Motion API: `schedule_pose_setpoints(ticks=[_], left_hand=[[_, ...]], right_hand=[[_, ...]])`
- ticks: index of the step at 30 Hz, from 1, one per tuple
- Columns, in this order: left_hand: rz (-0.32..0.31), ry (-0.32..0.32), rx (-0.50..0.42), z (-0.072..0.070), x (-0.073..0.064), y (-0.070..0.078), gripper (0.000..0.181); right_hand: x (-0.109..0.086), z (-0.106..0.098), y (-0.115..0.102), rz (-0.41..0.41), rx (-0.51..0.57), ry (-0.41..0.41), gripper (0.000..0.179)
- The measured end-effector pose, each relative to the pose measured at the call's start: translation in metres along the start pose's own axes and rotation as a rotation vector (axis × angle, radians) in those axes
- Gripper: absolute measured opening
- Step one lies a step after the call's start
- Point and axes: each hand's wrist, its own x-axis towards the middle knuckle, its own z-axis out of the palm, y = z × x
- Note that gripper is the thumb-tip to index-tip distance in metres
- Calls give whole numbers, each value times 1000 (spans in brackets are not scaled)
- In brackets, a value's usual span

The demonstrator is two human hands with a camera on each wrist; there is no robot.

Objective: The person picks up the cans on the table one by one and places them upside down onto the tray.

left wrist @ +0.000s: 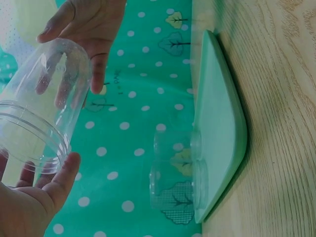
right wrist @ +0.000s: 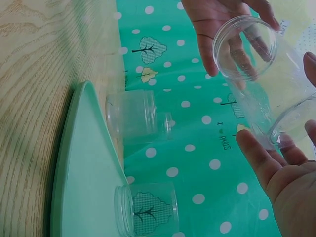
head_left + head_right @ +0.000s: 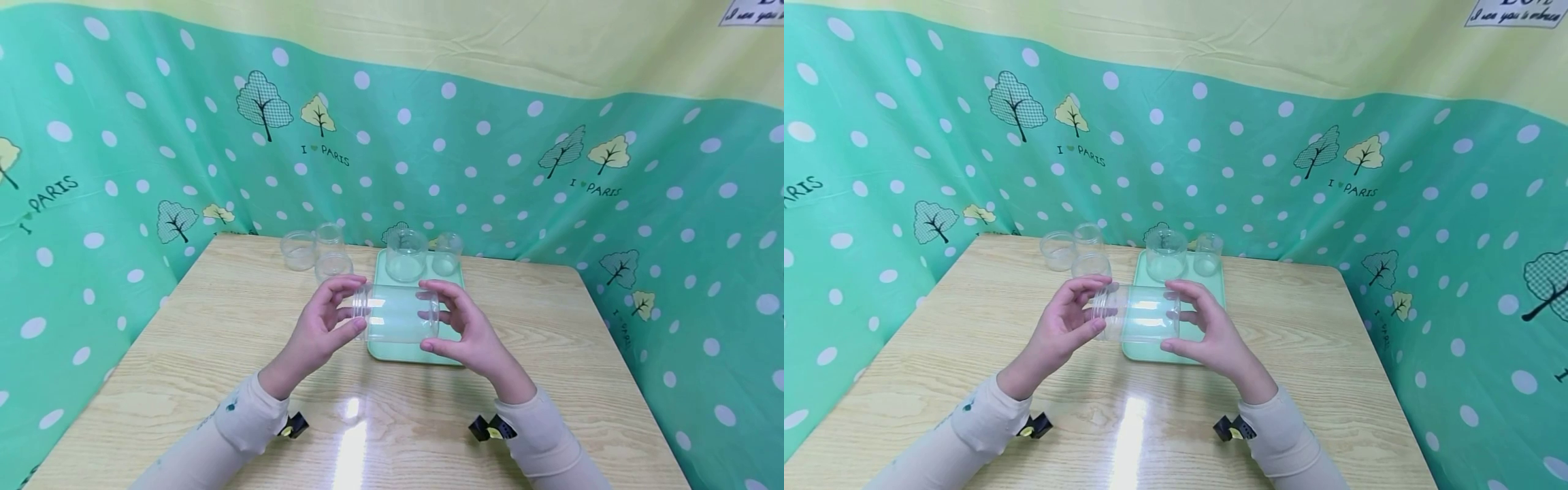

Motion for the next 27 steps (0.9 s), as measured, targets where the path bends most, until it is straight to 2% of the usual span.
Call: schedule_pose_setpoints(ticks=[10,27], left_hand=[[21,-18,56,-3,1,2,52],[33,-42,68,-8,2,2,50]], right_hand=[[0,-1,2,-9,-1,4,87],[-1,-3,3,-1,-29,9,87]])
